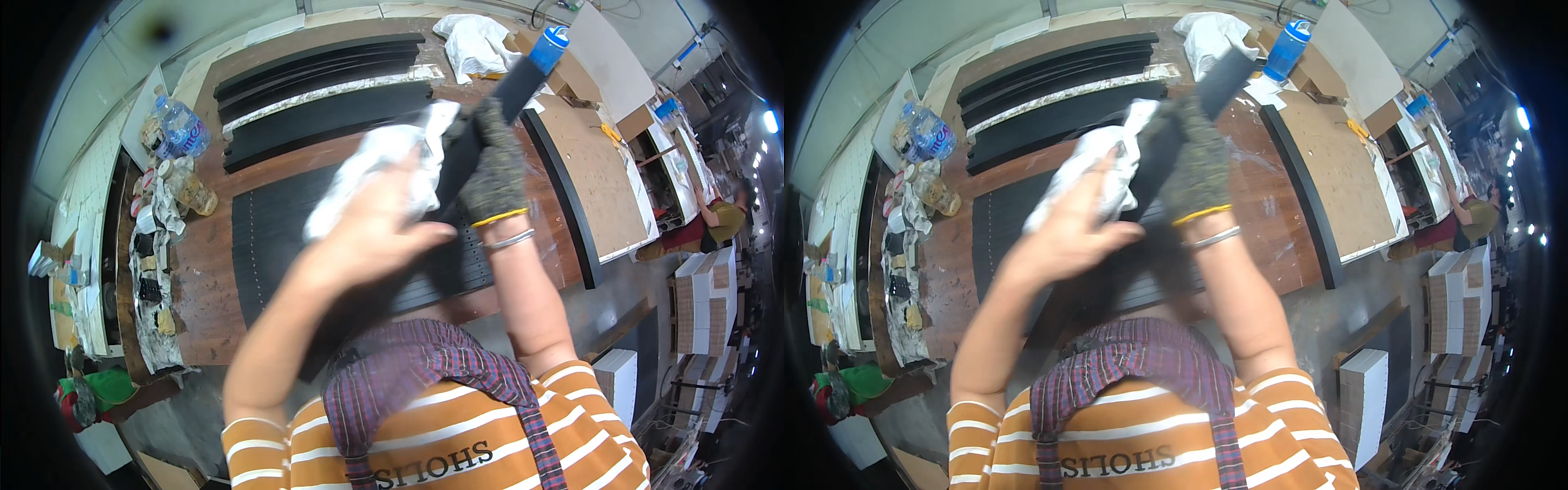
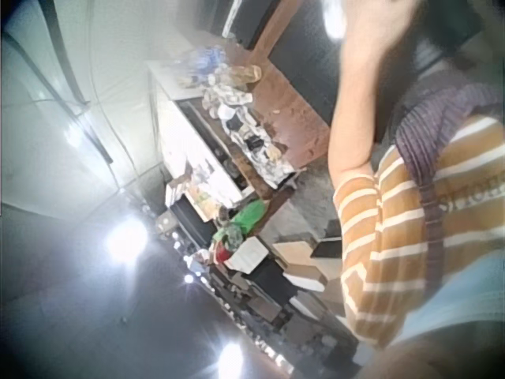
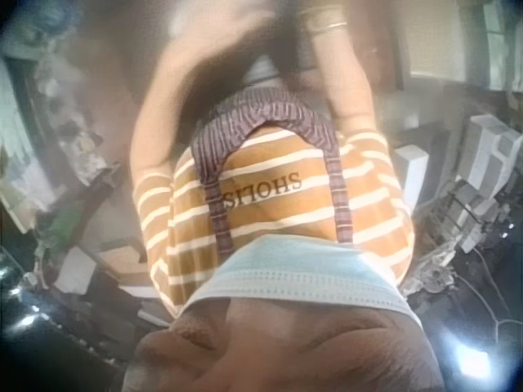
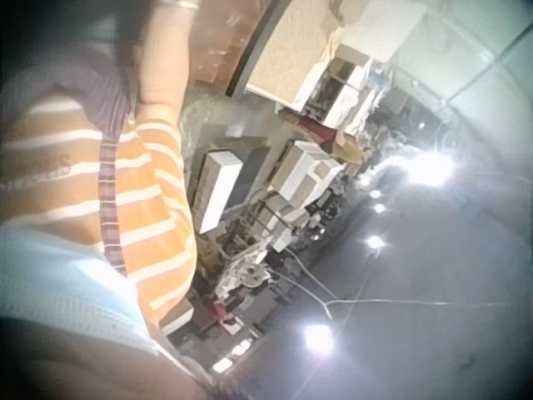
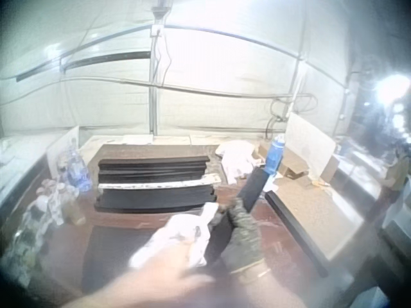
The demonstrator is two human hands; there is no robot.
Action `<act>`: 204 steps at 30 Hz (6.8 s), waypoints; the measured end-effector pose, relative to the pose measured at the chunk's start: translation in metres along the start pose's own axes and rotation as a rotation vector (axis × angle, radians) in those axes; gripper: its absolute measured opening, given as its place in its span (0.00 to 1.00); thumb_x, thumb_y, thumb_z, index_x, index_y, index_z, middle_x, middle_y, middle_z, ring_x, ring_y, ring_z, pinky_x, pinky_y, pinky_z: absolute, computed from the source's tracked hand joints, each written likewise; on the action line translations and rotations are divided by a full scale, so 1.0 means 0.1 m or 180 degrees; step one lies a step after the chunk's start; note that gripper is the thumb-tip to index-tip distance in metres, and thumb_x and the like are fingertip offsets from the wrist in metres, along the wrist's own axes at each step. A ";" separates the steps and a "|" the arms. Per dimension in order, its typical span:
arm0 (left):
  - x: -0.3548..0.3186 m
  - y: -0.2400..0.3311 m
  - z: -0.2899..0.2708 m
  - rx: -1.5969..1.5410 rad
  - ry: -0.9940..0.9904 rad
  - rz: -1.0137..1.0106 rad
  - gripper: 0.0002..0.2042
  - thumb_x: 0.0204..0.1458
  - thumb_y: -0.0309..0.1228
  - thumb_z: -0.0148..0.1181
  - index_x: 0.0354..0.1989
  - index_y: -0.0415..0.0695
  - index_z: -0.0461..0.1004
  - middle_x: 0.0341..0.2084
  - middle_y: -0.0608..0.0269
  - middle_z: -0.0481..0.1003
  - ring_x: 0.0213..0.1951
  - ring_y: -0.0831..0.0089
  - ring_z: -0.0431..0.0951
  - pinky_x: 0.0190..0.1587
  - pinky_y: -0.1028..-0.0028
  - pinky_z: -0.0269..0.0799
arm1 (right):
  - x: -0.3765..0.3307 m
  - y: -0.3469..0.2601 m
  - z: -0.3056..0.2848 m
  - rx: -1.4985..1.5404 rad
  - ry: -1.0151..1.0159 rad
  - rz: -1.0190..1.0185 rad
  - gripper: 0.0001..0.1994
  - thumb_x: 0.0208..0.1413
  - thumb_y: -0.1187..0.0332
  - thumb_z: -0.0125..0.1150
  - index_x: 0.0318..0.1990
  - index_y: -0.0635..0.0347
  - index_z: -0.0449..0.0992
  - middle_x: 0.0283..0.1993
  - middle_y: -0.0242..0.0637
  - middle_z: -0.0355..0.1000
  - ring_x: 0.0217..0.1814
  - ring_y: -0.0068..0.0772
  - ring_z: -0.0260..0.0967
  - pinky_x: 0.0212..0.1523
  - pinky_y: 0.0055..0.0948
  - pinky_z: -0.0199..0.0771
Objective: The person repeatedly wipes and scrubs long black planks on a workbench using a white cloth and a yellow sponge. They handle each plank one at a time, wiping both sides and stacking finished pieces on the bench.
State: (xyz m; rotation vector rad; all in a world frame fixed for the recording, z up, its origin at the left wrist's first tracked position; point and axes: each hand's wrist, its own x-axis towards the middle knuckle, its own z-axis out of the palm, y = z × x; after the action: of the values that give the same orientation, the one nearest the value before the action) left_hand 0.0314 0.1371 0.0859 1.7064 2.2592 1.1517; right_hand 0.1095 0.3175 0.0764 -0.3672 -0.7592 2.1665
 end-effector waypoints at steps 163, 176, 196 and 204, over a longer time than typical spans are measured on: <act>-0.66 -0.66 0.07 -0.0587 0.0814 -0.0236 0.14 0.45 0.13 0.56 0.38 0.40 0.83 0.41 0.56 0.82 0.46 0.61 0.82 0.51 0.66 0.78 | 0.09 -0.34 -0.22 0.0140 0.0791 -0.0069 0.38 0.65 0.32 0.30 0.43 0.61 0.75 0.29 0.38 0.71 0.28 0.42 0.68 0.38 0.49 0.74; -0.79 -0.31 0.55 0.0046 0.0003 0.0564 0.29 0.40 0.16 0.62 0.55 0.51 0.79 0.65 0.46 0.67 0.63 0.43 0.70 0.64 0.56 0.68 | 0.04 -0.13 -0.27 0.0219 0.0677 0.0271 0.36 0.66 0.31 0.33 0.41 0.58 0.74 0.29 0.40 0.71 0.27 0.45 0.68 0.35 0.47 0.74; -1.71 -1.78 0.50 0.0104 0.1431 -0.1305 0.24 0.42 0.20 0.66 0.53 0.44 0.78 0.51 0.49 0.76 0.49 0.48 0.80 0.52 0.61 0.77 | 1.01 0.58 -0.20 -0.6157 -0.2451 0.0315 0.24 0.48 0.52 0.72 0.47 0.61 0.81 0.43 0.50 0.80 0.48 0.50 0.77 0.50 0.42 0.75; -1.75 -1.79 0.54 -0.0007 0.1462 -0.1546 0.23 0.43 0.28 0.67 0.52 0.48 0.79 0.49 0.49 0.77 0.47 0.47 0.80 0.48 0.58 0.78 | 1.71 1.64 -0.04 -0.6706 -0.3229 0.0251 0.22 0.50 0.50 0.68 0.46 0.57 0.82 0.43 0.50 0.80 0.48 0.55 0.77 0.50 0.46 0.75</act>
State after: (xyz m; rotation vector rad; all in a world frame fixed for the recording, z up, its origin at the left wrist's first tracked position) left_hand -0.0188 -0.0022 -0.1228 0.8552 2.7003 1.5175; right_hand -0.0951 0.3673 -0.0312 -0.1819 -3.3182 0.5268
